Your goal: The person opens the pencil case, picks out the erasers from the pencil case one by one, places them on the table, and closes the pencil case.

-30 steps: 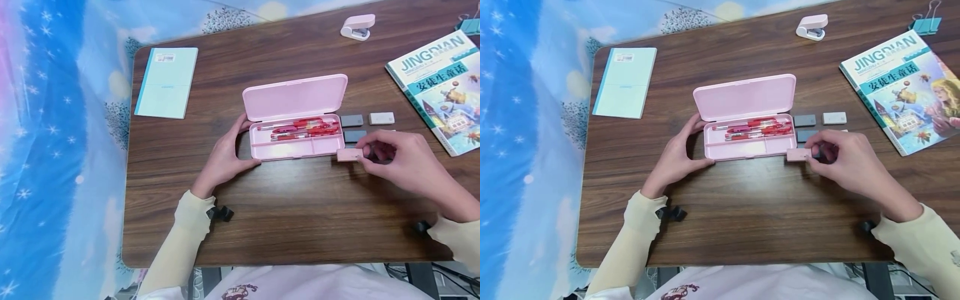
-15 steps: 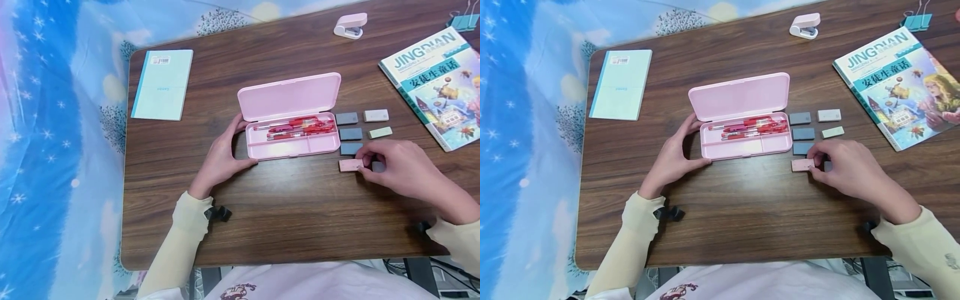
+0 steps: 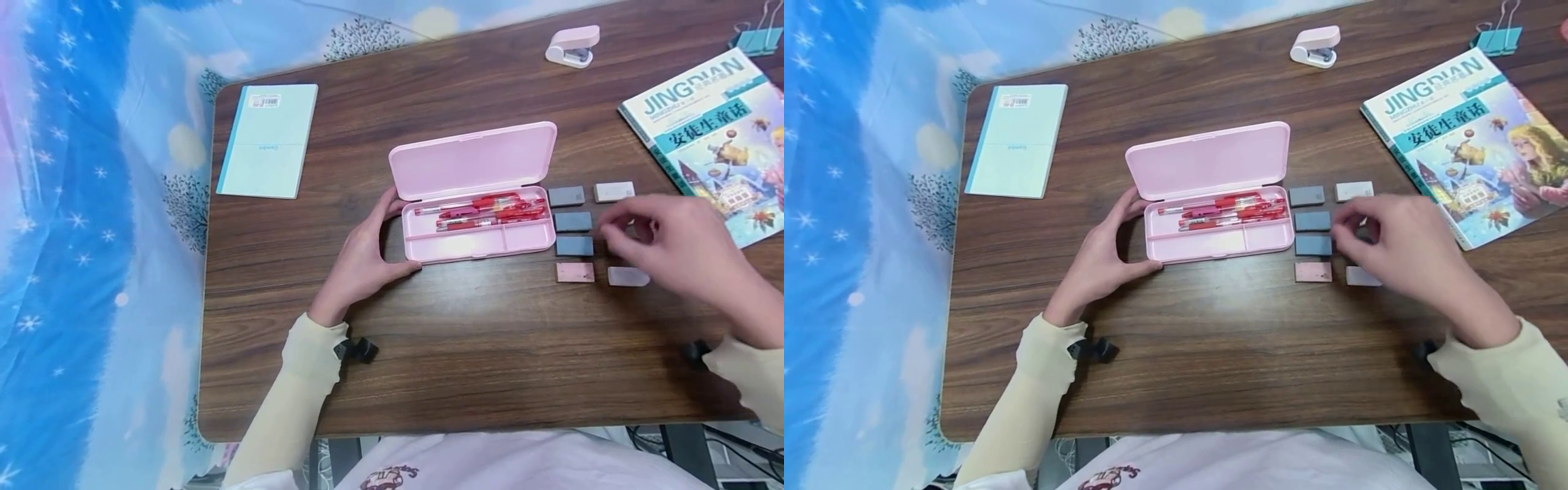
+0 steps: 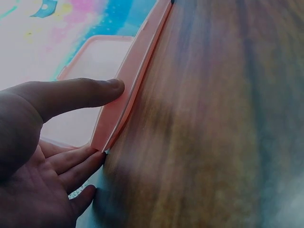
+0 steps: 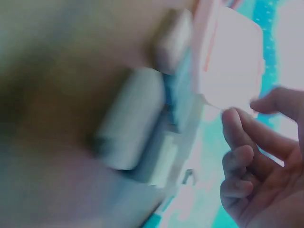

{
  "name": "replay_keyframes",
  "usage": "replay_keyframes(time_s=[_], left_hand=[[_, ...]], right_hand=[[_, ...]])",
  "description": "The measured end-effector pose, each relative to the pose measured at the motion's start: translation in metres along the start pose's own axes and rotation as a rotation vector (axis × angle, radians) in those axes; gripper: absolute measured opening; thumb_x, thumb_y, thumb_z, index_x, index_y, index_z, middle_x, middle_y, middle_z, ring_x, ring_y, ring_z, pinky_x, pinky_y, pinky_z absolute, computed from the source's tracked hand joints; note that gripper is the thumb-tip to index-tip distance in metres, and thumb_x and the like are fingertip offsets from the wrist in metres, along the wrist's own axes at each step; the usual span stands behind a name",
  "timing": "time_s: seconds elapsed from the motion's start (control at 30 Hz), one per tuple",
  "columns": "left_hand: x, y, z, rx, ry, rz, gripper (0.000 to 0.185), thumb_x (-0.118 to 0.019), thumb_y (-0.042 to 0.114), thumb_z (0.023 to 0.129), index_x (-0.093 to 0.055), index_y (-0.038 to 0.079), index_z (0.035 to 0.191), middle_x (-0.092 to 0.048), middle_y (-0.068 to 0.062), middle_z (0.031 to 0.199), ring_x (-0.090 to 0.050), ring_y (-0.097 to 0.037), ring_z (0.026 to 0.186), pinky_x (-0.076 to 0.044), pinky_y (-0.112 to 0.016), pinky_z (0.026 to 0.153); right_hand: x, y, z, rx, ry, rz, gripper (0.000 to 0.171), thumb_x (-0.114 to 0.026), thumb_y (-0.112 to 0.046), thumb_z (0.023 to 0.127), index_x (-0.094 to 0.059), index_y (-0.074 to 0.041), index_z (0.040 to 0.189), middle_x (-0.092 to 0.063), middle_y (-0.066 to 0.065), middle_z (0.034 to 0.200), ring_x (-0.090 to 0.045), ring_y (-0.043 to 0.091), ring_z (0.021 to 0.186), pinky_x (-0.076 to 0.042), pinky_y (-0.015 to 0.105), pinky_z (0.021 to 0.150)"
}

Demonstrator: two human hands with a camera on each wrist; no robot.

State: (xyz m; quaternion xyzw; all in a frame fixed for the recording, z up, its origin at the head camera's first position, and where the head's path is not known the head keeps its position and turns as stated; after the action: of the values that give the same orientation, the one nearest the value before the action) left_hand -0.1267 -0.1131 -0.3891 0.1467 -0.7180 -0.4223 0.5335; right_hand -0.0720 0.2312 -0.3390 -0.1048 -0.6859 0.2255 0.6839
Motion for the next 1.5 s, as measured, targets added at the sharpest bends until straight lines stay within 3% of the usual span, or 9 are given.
replay_keyframes(time_s=[0.3, 0.5, 0.67, 0.77, 0.83, 1.0, 1.1, 1.23, 1.5], left_hand=[[0.003, 0.005, -0.002, 0.049, -0.032, -0.007, 0.119, -0.090, 0.032, 0.075, -0.011, 0.019, 0.163, -0.044, 0.004, 0.156, -0.036, -0.007, 0.144, -0.028, -0.039, 0.119], [0.025, 0.016, 0.007, 0.075, 0.037, 0.032, 0.117, -0.085, 0.038, 0.080, -0.007, 0.011, 0.163, -0.037, -0.002, 0.161, -0.038, -0.011, 0.145, -0.027, -0.034, 0.120], [0.041, 0.034, 0.023, -0.082, 0.130, -0.009, 0.099, -0.083, 0.035, 0.083, -0.023, 0.019, 0.161, -0.042, 0.004, 0.158, -0.040, -0.006, 0.143, -0.031, -0.034, 0.118], [0.046, 0.044, 0.024, -0.170, 0.172, -0.026, 0.080, -0.083, 0.033, 0.083, -0.042, 0.018, 0.151, -0.051, 0.005, 0.149, -0.044, -0.003, 0.137, -0.034, -0.036, 0.116], [0.048, 0.049, 0.019, -0.206, 0.194, -0.027, 0.063, -0.082, 0.030, 0.084, -0.055, 0.016, 0.139, -0.056, 0.004, 0.142, -0.047, -0.005, 0.134, -0.035, -0.037, 0.115], [0.042, 0.055, 0.002, -0.228, 0.162, 0.065, 0.033, -0.081, 0.032, 0.084, -0.064, 0.015, 0.108, -0.056, -0.003, 0.144, -0.049, -0.015, 0.136, -0.034, -0.040, 0.115], [0.026, 0.054, -0.004, -0.207, 0.067, 0.184, 0.033, -0.083, 0.035, 0.082, -0.063, 0.016, 0.101, -0.053, -0.007, 0.148, -0.044, -0.020, 0.140, -0.028, -0.048, 0.118], [0.007, 0.051, -0.008, -0.177, -0.034, 0.329, 0.037, -0.087, 0.032, 0.078, -0.062, 0.018, 0.102, -0.048, -0.009, 0.153, -0.037, -0.021, 0.147, -0.022, -0.056, 0.119], [-0.006, 0.059, -0.008, -0.235, 0.041, 0.500, 0.034, -0.084, 0.018, 0.076, -0.059, 0.016, 0.099, -0.051, -0.013, 0.148, -0.044, -0.027, 0.140, -0.033, -0.054, 0.111]], right_hand=[[0.033, -0.010, 0.066, -0.094, 0.201, 0.335, 0.025, -0.064, -0.024, 0.096, -0.075, -0.005, 0.108, -0.061, -0.019, 0.082, -0.055, -0.002, 0.073, -0.040, 0.011, 0.068], [0.015, -0.016, 0.092, -0.101, 0.118, 0.416, 0.036, -0.063, -0.027, 0.098, -0.067, -0.012, 0.130, -0.065, 0.003, 0.114, -0.056, -0.003, 0.092, -0.043, 0.011, 0.082], [0.000, -0.019, 0.088, -0.073, 0.019, 0.436, 0.039, -0.060, -0.031, 0.100, -0.064, -0.019, 0.137, -0.066, 0.012, 0.125, -0.058, -0.001, 0.098, -0.044, 0.010, 0.080], [0.003, -0.026, 0.078, -0.014, 0.038, 0.398, 0.033, -0.062, -0.030, 0.100, -0.068, -0.018, 0.129, -0.070, 0.009, 0.120, -0.058, -0.003, 0.100, -0.041, 0.011, 0.078], [0.007, -0.034, 0.071, 0.057, 0.054, 0.346, 0.027, -0.064, -0.029, 0.098, -0.071, -0.017, 0.121, -0.072, 0.006, 0.111, -0.059, 0.000, 0.080, -0.038, 0.015, 0.070], [0.004, -0.058, 0.054, 0.314, 0.026, 0.188, 0.020, -0.078, -0.023, 0.087, -0.074, -0.013, 0.104, -0.074, 0.006, 0.106, -0.063, 0.018, 0.074, -0.043, 0.032, 0.071], [-0.011, -0.064, 0.043, 0.383, -0.059, 0.118, 0.028, -0.087, -0.024, 0.077, -0.073, -0.012, 0.098, -0.070, 0.010, 0.117, -0.064, 0.029, 0.108, -0.049, 0.046, 0.086], [-0.029, -0.067, 0.033, 0.387, -0.127, 0.036, 0.037, -0.093, -0.030, 0.070, -0.072, -0.013, 0.096, -0.065, 0.013, 0.124, -0.057, 0.034, 0.117, -0.048, 0.055, 0.095], [-0.039, -0.083, 0.023, 0.521, 0.047, -0.131, 0.037, -0.089, -0.016, 0.070, -0.067, -0.002, 0.097, -0.061, 0.025, 0.115, -0.058, 0.044, 0.102, -0.051, 0.057, 0.085]])
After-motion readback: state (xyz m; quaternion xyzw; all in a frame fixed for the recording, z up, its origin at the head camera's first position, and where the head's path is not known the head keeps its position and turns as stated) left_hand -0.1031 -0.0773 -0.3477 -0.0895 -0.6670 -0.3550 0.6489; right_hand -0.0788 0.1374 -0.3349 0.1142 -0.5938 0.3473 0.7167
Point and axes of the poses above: each hand's wrist, its own z-axis towards the middle knuckle, its own x-axis out of the back of the hand, y = z × x, the point moved 7 cm from there along z, towards the middle knuckle
